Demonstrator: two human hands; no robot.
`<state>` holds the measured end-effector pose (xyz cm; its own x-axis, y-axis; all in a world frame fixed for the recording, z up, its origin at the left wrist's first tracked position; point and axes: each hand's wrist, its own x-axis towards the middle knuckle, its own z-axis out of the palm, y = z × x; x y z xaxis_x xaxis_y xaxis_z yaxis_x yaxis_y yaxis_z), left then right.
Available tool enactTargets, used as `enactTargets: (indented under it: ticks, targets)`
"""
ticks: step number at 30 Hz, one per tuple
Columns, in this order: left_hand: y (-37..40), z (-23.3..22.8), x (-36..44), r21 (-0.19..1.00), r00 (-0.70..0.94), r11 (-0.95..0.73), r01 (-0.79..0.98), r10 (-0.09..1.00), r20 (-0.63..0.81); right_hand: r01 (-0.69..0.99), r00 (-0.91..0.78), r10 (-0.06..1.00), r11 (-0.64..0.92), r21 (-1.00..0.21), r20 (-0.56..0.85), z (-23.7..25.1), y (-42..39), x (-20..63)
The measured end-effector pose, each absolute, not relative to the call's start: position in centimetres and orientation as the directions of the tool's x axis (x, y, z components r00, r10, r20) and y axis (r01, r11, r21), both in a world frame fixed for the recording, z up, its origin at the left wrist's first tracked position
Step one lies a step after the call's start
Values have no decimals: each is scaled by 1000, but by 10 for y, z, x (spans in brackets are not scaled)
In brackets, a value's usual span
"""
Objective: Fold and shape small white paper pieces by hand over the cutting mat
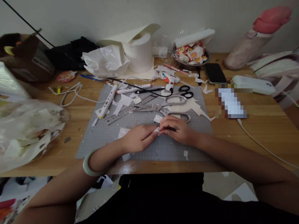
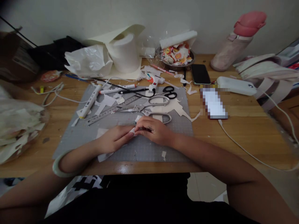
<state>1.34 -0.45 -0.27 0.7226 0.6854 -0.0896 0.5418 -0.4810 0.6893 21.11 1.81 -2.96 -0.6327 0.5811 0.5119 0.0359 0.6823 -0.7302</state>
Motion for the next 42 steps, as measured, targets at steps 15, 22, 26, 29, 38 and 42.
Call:
enactTargets:
  ticks: [15,22,26,29,38,42]
  targets:
    - [-5,-2,16,647,708,-485,589,696,-123,113,-627,662,600,-792,412,-32,18,210]
    - [-4,-4,14,673,734,-500,544,672,-94,64,-659,636,579,-813,401,-32,17,209]
    - [-4,-4,13,678,750,-513,526,655,-86,80,-696,614,582,-810,372,-31,17,209]
    - [-4,-4,13,671,749,-512,537,656,-98,69,-697,617,564,-823,365,-30,18,209]
    - [-3,-2,14,665,735,-494,561,666,-125,44,-652,657,531,-846,379,-30,18,208]
    - [-4,-3,14,647,730,-502,573,672,-125,75,-680,632,563,-823,370,-30,17,209]
